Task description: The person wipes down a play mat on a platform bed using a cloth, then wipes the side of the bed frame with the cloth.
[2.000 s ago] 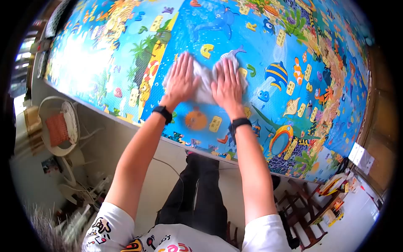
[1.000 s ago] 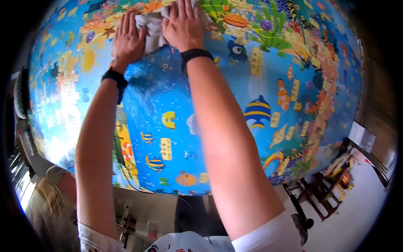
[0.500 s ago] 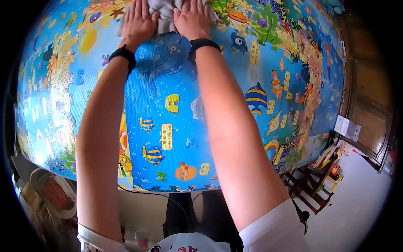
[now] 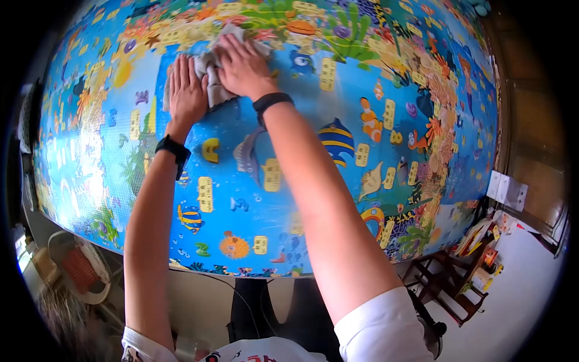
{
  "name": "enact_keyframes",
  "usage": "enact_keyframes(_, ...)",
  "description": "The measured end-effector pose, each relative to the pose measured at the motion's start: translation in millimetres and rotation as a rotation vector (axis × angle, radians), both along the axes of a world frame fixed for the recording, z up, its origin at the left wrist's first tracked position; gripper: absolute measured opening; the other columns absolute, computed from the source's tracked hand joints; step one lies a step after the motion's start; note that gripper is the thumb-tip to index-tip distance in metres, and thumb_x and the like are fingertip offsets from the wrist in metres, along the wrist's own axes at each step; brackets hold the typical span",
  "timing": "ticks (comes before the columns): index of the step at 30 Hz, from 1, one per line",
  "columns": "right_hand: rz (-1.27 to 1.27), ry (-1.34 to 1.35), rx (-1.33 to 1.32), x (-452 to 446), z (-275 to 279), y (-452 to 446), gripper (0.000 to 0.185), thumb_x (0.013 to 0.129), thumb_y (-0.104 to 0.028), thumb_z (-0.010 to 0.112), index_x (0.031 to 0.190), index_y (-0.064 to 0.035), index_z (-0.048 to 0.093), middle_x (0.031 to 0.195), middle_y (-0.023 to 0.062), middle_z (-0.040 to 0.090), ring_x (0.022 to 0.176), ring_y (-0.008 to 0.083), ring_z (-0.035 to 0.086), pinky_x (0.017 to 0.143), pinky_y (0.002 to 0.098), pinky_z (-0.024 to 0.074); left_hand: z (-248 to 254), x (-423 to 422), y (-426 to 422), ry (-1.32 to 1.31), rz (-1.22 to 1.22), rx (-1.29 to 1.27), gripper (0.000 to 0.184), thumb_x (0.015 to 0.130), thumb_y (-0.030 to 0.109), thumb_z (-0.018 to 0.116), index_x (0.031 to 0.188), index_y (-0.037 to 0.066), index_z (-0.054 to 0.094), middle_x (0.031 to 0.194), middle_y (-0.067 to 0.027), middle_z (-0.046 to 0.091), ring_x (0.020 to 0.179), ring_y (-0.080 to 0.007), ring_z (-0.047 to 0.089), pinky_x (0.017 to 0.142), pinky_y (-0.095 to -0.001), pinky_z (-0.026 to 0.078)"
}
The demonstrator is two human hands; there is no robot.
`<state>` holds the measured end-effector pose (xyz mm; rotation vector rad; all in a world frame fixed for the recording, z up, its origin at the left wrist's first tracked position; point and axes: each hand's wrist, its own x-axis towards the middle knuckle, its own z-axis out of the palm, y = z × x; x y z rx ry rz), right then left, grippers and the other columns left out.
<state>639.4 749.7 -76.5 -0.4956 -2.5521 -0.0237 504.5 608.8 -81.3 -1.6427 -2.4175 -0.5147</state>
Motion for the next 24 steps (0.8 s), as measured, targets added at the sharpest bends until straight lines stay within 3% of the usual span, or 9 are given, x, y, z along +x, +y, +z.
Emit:
enact_keyframes(4, -0.052, -0.033, -0.045, 32, -5, 6, 0.049, 0.100, -0.040, 0.054, 0.140, -0.0126, 0.062, 0.155, 0.0099, 0.051, 0.148, 0.0253, 0.041, 0.122, 0.0478, 0.0294, -7, 55, 17, 0.018, 0.043, -0.034, 0.064, 0.107, 0.034, 0.041, 0.157, -0.006, 0.031, 0.167, -0.0261, 0.023, 0.158, -0.0402, 0.015, 0.127, -0.0500, 0.014)
enact_keyframes(9, -0.120, -0.087, -0.062, 140, -2, 51, 0.050, 0.102, -0.040, 0.050, 0.144, -0.0149, 0.060, 0.158, 0.0075, 0.048, 0.150, 0.0245, 0.037, 0.125, 0.0469, 0.0256, -4, 156, 71, -0.007, -0.024, -0.042, 0.063, 0.108, 0.029, 0.041, 0.156, -0.010, 0.030, 0.167, -0.0282, 0.020, 0.157, -0.0434, 0.015, 0.126, -0.0528, 0.016)
enact_keyframes(24, -0.501, -0.048, 0.051, 541, -22, 197, 0.046, 0.101, -0.037, 0.055, 0.137, -0.0111, 0.064, 0.153, 0.0116, 0.052, 0.146, 0.0278, 0.043, 0.119, 0.0502, 0.0340, -13, 520, 266, 0.056, -0.401, 0.014, 0.067, 0.103, 0.031, 0.046, 0.155, -0.009, 0.032, 0.163, -0.0306, 0.027, 0.156, -0.0444, 0.019, 0.126, -0.0520, 0.017)
